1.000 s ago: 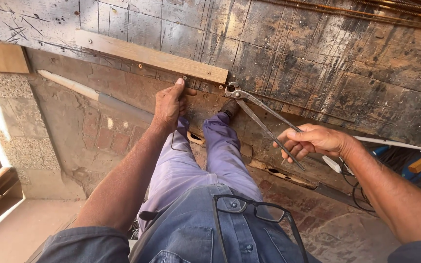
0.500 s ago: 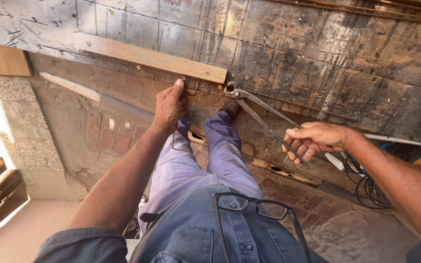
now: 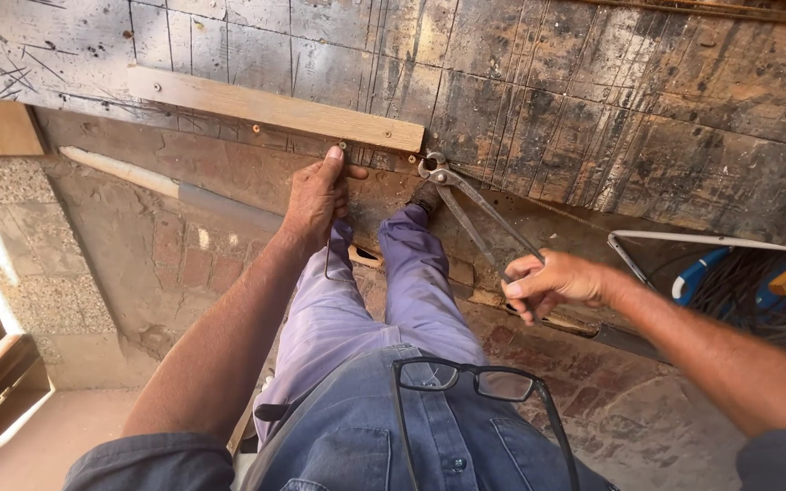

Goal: The person bends thin metal rods into rectangular shapes using a wooden jig and a metal bending tool. They repeatedly pick up rods, position them against the jig, and use the tool to bend the ends, then place the finished pieces on a pile.

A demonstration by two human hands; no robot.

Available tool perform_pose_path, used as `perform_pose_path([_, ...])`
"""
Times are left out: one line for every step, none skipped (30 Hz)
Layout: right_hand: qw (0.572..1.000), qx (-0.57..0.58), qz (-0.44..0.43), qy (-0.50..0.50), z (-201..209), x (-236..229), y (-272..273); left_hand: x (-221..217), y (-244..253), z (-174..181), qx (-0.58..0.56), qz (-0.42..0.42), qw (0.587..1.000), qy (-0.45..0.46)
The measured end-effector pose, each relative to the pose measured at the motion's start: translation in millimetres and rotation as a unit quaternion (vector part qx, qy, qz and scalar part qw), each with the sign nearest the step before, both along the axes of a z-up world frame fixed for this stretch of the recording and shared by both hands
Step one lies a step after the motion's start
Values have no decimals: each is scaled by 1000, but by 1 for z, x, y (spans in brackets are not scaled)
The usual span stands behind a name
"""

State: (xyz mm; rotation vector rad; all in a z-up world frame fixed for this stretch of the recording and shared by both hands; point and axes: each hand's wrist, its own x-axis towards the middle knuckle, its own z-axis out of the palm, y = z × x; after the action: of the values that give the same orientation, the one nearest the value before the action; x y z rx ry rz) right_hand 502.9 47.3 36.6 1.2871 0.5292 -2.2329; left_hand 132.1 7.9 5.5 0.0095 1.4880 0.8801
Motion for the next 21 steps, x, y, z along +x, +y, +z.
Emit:
perform_pose_path([1000, 0, -17, -1, 0, -3, -7, -2, -1, -2, 0, -3, 1000, -6])
perform_pose_path([1000, 0, -19, -3, 2, -7, -17, -3, -1, -2, 1, -5, 1000, -8])
perform_pose_path([999, -3, -46, -1, 3, -12, -28, -5, -2, -2, 2, -8, 1000, -12])
perform_pose_path([997, -3, -75, 0, 4, -16, -37, -5, -1, -4, 5, -12, 1000, -18])
perform_pose_path([997, 0, -78, -3, 9, -25, -46, -6, 0, -5, 7, -15, 1000, -20])
perform_pose_path([994, 6, -110, -5, 14, -35, -57, -7, 0, -5, 6, -22, 1000, -19])
perform_pose_path([990, 12, -142, -8, 19, -45, -67, -9, -1, -5, 5, -29, 999, -18])
perform_pose_path([989, 13, -147, -9, 13, -51, -83, -11, -3, -8, 6, -34, 999, -20])
perform_pose_path([982, 10, -189, -9, 7, -58, -99, -14, -4, -11, 5, -51, 999, -14])
perform_pose_path([973, 8, -232, -9, 2, -65, -113, -16, -3, -15, 5, -69, 998, -8])
perform_pose_path([971, 11, -238, -11, 2, -75, -123, -18, -2, -16, 7, -75, 997, -10])
perform_pose_path([963, 16, -269, -14, 2, -87, -133, -20, -2, -16, 8, -94, 995, -6])
perform_pose_path([953, 21, -300, -16, 3, -98, -143, -22, -3, -16, 9, -114, 993, -2])
perform_pose_path([952, 23, -305, -17, 0, -110, -152, -24, -2, -17, 11, -119, 993, -4])
perform_pose_path([942, 23, -334, -13, -3, -121, -161, -25, -2, -18, 12, -134, 991, -2])
perform_pose_path([931, 22, -363, -9, -6, -133, -170, -27, -2, -19, 12, -149, 989, 0])
perform_pose_path([929, 24, -368, -10, -7, -145, -175, -29, -4, -22, 14, -154, 988, -1])
perform_pose_path([920, 26, -390, -6, -8, -157, -181, -32, -5, -25, 16, -168, 986, -1])
perform_pose_path([911, 28, -412, -3, -10, -170, -187, -34, -6, -28, 18, -181, 983, -1])
perform_pose_path([908, 29, -418, -4, -9, -180, -190, -35, -5, -24, 18, -188, 982, -3])
perform_pose_path([898, 30, -438, -4, -9, -190, -193, -36, -4, -20, 19, -188, 982, -2])
